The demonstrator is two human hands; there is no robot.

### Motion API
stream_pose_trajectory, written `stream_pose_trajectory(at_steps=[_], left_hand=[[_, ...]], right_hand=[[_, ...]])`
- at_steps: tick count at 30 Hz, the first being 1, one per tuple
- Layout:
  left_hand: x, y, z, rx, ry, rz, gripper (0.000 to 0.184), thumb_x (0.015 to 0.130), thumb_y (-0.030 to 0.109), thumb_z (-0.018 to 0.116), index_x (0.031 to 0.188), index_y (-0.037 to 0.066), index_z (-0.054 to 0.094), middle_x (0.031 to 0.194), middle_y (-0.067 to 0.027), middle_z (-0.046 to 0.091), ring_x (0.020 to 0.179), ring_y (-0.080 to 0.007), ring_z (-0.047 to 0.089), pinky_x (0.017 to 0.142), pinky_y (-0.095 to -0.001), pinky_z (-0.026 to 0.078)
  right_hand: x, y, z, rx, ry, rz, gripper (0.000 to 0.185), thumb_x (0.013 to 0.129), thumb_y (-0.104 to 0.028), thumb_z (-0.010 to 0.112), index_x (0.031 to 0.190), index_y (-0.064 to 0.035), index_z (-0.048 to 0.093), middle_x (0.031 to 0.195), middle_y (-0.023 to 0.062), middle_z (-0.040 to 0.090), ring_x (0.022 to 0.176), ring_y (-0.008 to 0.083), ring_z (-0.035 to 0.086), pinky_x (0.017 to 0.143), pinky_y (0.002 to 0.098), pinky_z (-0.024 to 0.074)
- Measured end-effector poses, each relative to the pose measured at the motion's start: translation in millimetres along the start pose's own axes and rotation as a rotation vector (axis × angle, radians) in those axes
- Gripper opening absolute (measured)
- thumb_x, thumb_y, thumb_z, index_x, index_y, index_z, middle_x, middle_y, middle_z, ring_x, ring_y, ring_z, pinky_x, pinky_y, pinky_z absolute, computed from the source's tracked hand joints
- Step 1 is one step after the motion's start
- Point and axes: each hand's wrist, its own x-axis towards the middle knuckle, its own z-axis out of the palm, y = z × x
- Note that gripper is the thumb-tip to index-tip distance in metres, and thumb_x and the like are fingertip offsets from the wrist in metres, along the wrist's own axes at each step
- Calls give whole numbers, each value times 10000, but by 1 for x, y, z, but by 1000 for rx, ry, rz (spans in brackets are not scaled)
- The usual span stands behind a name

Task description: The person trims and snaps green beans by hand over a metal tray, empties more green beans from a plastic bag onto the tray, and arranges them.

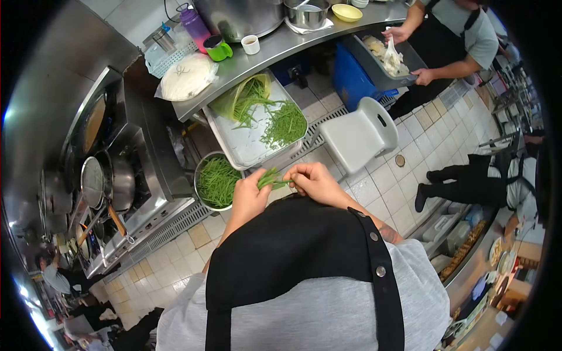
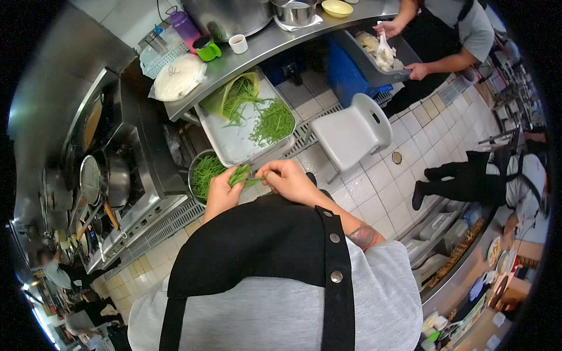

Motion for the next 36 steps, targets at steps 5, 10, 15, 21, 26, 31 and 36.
stream_pose_trajectory(at_steps=[5,10,15,21,26,31,36], left_hand=[[45,26,16,62,56,-76,149,780,125,590,899,37,605,680,-205,576,664,-398,566,577,-394,445],[73,23,36,46,80,-132,133,783,102,586,892,30,612,714,-185,610,653,-358,602,597,-386,458],[85,29,54,-458,4,-413,166,875,166,567,935,14,599,656,-55,603,526,-141,531,510,-269,423],[93,21,68,-966,-139,-580,239,935,254,522,897,18,539,515,48,367,397,-26,286,366,-204,220],[117,28,58,-1162,-233,-522,231,957,234,465,898,21,531,487,40,329,370,-43,238,359,-208,200],[140,33,32,-1106,-267,-550,212,942,222,498,899,20,543,489,43,344,374,-41,254,359,-204,210],[162,26,21,-688,-121,-474,192,911,212,553,907,23,588,587,29,481,472,-30,366,427,-190,290]], right_hand=[[26,-23,-52,-168,3,-7,151,879,-81,530,881,34,629,698,-1,573,550,33,462,492,198,375],[56,-28,-90,-242,-25,-27,132,870,-84,554,858,25,627,701,-11,579,566,25,459,492,194,362],[81,-26,-116,-221,-67,-6,133,855,-77,556,840,34,627,716,9,600,606,38,496,535,200,392],[107,-19,-126,36,-123,33,132,845,-58,527,846,34,622,734,35,610,602,27,491,511,181,384],[130,-40,-125,701,-300,382,95,870,-28,473,877,26,551,697,23,521,489,30,349,433,168,277],[154,-45,-120,802,-336,350,102,869,-35,477,873,19,564,697,26,530,494,31,366,440,166,294],[185,-35,-109,431,-42,144,131,857,-54,496,860,28,598,714,27,552,539,34,421,454,177,311]])
